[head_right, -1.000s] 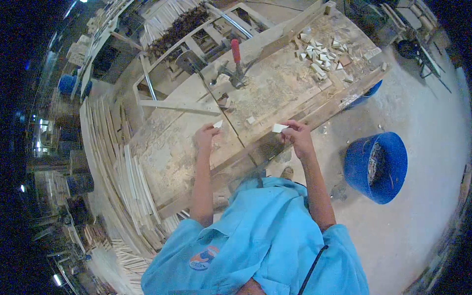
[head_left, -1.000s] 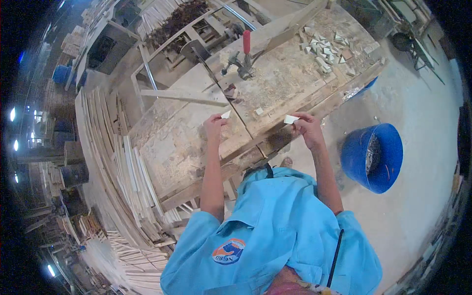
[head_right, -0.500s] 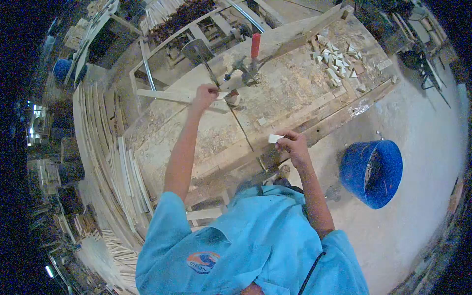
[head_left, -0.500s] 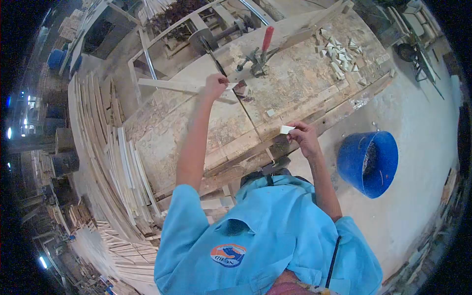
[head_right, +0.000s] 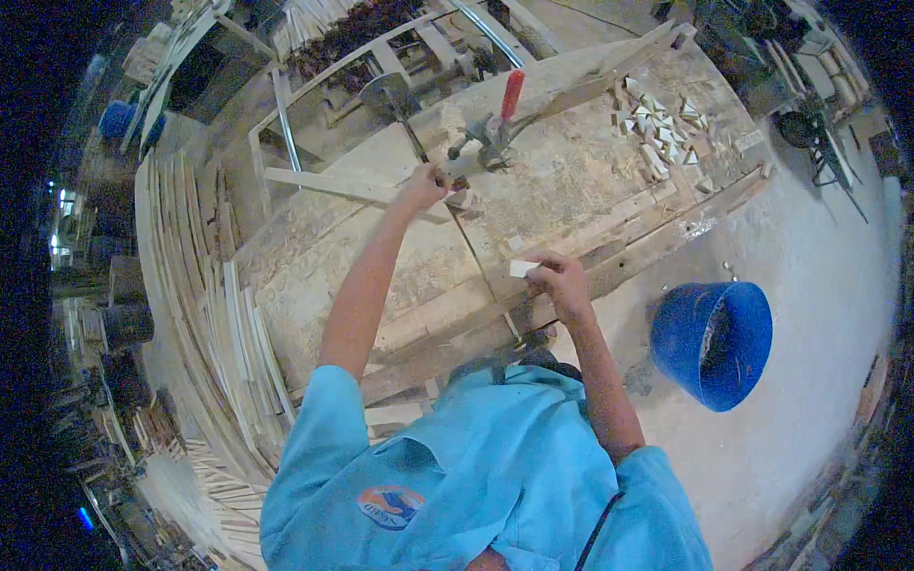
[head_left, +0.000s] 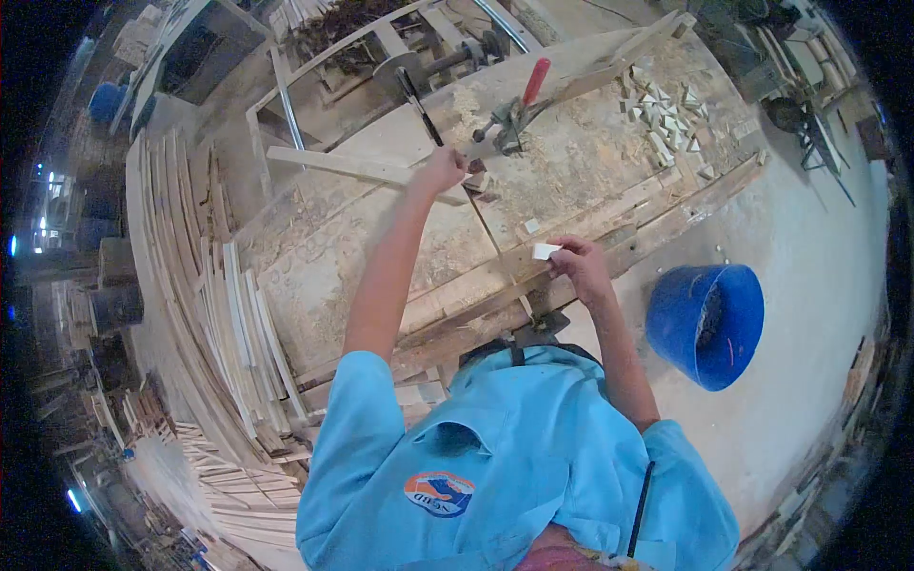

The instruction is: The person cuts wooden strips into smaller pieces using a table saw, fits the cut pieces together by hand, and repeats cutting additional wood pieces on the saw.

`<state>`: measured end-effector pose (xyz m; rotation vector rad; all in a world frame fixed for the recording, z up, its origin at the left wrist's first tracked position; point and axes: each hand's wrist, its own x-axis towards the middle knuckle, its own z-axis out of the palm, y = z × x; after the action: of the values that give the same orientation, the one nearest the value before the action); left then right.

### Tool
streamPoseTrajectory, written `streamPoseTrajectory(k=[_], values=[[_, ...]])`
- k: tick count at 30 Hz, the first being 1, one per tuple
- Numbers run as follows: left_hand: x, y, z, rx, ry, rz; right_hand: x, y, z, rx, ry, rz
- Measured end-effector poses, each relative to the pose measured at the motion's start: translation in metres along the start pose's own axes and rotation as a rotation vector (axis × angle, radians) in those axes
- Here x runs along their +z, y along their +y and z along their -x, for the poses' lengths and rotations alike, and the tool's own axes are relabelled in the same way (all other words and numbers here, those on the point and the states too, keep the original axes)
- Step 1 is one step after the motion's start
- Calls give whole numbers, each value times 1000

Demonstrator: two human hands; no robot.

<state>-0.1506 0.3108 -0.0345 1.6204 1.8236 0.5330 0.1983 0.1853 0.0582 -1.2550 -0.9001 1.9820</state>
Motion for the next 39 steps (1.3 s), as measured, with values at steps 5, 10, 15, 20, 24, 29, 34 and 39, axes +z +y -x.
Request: streamPoseTrajectory(k=[5,10,15,20,24,29,34,39], values=[[-35,14,12,137,-81,66,28,-3,-44,-41,-112,4],[-57,42,38,19,-165,297,73,-9,-105,-121,-142,31],[-51,48,55,54,-180,723,108,2,-183,-305,-72,142],[-49,25,29,-33,73,437,129,-10,-220,-453,43,672],[-41,0,12,56,111,18,120,27,-271,-658,48,1205],[-33,-6,14,81,67,-17,123,24,-258,-656,-6,1359],[-37,26,30,34,143,-46,120,13,-241,-537,2,1137],[-12,18,26,15,194,-89,112,-3,-226,-661,-53,1110]])
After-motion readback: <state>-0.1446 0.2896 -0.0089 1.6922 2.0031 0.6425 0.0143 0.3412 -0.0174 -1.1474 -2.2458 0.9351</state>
